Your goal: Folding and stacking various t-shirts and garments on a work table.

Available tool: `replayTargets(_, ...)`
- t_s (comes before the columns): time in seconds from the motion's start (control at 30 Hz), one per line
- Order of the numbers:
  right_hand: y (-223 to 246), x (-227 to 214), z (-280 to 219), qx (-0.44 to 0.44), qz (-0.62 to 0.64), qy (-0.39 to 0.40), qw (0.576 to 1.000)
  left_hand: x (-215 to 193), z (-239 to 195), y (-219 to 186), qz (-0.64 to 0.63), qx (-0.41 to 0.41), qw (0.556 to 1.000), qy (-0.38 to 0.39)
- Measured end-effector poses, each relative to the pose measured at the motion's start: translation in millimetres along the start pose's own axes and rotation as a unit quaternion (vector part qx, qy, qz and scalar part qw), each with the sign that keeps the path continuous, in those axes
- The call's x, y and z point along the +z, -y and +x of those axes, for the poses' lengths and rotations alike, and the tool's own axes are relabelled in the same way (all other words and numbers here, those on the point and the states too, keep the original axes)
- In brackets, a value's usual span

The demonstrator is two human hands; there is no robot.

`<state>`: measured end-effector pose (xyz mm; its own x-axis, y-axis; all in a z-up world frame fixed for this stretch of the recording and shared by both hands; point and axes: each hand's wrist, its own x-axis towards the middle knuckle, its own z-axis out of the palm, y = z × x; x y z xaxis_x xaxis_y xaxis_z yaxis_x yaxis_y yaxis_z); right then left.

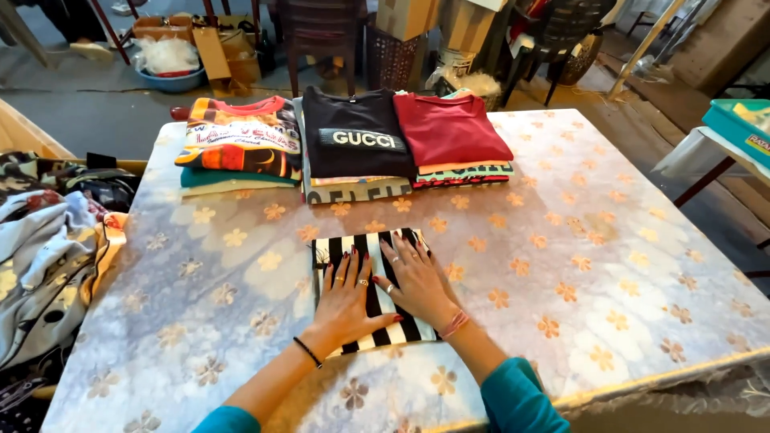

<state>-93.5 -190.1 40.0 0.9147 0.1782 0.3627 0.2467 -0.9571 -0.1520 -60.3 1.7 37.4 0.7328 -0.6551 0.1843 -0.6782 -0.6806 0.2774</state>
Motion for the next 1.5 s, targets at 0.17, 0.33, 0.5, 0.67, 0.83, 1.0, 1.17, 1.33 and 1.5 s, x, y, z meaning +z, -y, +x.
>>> replayTargets(0.17, -13.7, 24.6, 13.9, -0.011, 0.013, 0.021, 1.0, -3.4, 3.5, 0.3, 0.027, -0.006, 0.999, 0.039)
replayTargets(0.33, -58.4, 21.1, 13.6, 0.174, 0.011, -0.072, 0.982, 6.8, 4.0, 4.4, 0.015, 0.002, 1.0, 0.019)
replayTargets(0.5, -67.3, -32.0, 12.1, 0.425, 0.282, -0.072, 0.857, -1.8, 4.7, 0.1, 0.014, -0.002, 0.999, 0.029)
replayTargets(0.67, -44.2, -52.1, 24.6, 0.47, 0.285, 0.003, 0.835, -0.6, 2.1, 0.5, 0.008, 0.003, 1.0, 0.016)
replayTargets(0.83, -72.8, -11.3, 35.9, 0.313, 0.172, -0.102, 0.928, -2.2, 3.6, 0.1, 0.012, 0.004, 0.999, 0.034)
replayTargets(1.0, -120.1, 39.4, 37.7, 0.401, 0.318, -0.078, 0.856, -0.9, 3.6, 1.4, 0.011, 0.004, 0.999, 0.038)
replayTargets(1.17, -65.7, -19.5, 34.3, 0.393, 0.247, -0.086, 0.881, 0.3, 3.4, 1.2, 0.009, 0.008, 1.0, 0.029)
replayTargets(1.33, -71.8, -6.0, 29.1, 0.335, 0.13, -0.092, 0.929, -0.2, 3.0, 1.3, 0.013, 0.01, 1.0, 0.02)
replayTargets(1.5, -47.8, -21.4, 27.4, 0.25, 0.108, -0.105, 0.956, 1.0, 3.1, 1.1, 0.012, 0.014, 1.0, 0.005)
